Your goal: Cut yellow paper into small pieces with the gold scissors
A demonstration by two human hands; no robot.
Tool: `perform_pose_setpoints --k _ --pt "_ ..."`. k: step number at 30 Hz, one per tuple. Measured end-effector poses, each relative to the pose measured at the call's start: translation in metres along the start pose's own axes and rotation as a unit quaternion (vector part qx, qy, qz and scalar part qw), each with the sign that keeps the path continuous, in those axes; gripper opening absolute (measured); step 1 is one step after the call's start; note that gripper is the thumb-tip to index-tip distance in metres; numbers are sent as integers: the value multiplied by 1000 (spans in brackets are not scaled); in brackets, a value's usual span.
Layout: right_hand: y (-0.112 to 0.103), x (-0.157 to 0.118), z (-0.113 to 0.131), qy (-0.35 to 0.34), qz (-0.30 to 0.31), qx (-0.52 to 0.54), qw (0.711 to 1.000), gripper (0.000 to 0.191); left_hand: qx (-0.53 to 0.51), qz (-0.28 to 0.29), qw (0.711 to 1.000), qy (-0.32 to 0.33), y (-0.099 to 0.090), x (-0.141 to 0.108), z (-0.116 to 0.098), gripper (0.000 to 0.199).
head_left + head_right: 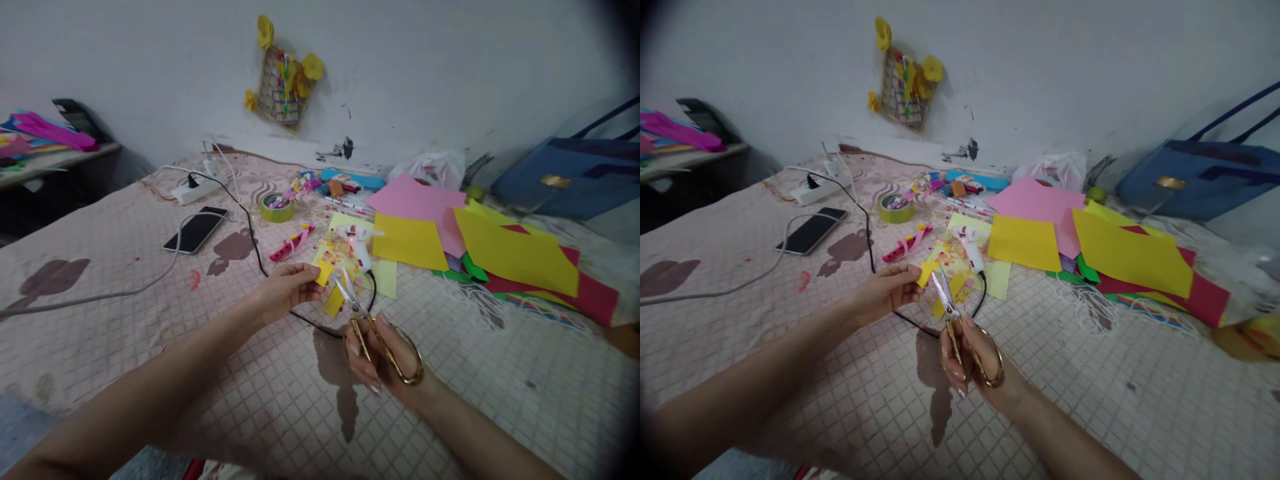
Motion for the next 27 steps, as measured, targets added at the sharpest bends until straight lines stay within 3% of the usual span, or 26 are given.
perform_pose_setpoints --k 16,27 --pt "8 1 1 36 4 46 998 53 138 34 989 46 7 -2 -3 23" --pt "10 -1 -2 62 26 67 995 56 223 90 968 69 14 -3 -9 24"
Point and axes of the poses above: each hand's wrist, its own x-axis towards the middle knuckle, its own y-axis out of the palm, z = x × y, the point moved 9 cm from there along x, towards the middle knuckle, and after that the axes turned 11 degrees about x, right-handed, at the moved point
